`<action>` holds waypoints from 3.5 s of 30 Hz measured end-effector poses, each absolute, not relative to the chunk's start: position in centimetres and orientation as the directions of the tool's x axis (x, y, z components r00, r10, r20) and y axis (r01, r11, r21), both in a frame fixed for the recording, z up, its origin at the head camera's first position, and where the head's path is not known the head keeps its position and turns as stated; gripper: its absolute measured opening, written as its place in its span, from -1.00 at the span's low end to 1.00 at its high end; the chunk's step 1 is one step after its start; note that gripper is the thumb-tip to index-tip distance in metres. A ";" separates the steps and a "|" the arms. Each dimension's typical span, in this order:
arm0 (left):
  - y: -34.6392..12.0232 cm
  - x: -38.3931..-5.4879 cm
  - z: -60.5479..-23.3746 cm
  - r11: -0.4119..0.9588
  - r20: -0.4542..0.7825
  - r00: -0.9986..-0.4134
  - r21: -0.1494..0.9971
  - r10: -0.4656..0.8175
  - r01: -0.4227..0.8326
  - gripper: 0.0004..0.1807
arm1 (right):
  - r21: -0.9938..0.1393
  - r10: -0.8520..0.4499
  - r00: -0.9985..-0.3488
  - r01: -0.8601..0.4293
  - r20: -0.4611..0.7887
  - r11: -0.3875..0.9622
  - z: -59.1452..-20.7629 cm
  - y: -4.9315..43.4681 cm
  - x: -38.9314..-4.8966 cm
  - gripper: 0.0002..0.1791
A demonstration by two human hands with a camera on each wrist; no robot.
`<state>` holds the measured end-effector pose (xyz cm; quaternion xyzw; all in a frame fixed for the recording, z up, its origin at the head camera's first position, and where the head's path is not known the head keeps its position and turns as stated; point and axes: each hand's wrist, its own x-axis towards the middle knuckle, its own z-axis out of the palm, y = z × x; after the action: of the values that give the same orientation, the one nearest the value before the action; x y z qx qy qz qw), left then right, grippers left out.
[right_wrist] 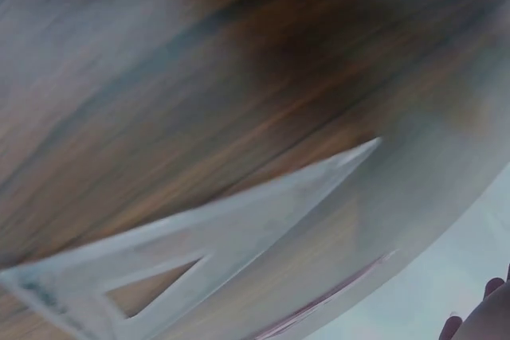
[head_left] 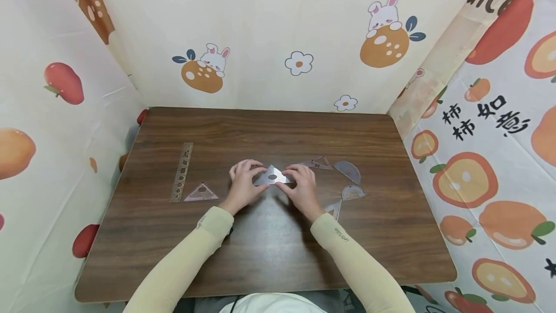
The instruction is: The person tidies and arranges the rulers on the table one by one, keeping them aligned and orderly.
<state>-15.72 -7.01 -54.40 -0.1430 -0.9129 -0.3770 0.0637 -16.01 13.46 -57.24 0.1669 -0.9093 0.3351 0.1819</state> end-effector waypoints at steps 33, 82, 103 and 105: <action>-15.5 -16.0 -55.1 0.731 0.024 -0.966 0.649 0.258 0.211 -0.56 | -0.486 -0.189 -0.927 -0.335 0.324 0.807 -57.8 4.8 -14.7 -0.61; -16.6 -13.4 -59.3 0.752 0.032 -0.973 0.628 0.230 0.199 -0.54 | -0.409 -0.182 -0.971 -0.232 0.157 0.882 -59.6 3.4 -13.1 -0.59; -16.5 -13.7 -59.0 0.761 0.047 -0.977 0.620 0.207 0.191 -0.60 | -0.405 -0.169 -0.966 -0.237 0.196 0.883 -60.1 3.1 -13.4 -0.60; -16.5 -13.8 -59.0 0.762 0.046 -0.977 0.620 0.206 0.190 -0.61 | -0.408 -0.167 -0.966 -0.236 0.198 0.882 -60.2 3.1 -13.4 -0.60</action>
<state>-13.78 -16.47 -59.00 -0.1055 -0.9384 -0.3287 -0.0126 -13.43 3.13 -60.19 0.1042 -0.9668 0.2197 0.0790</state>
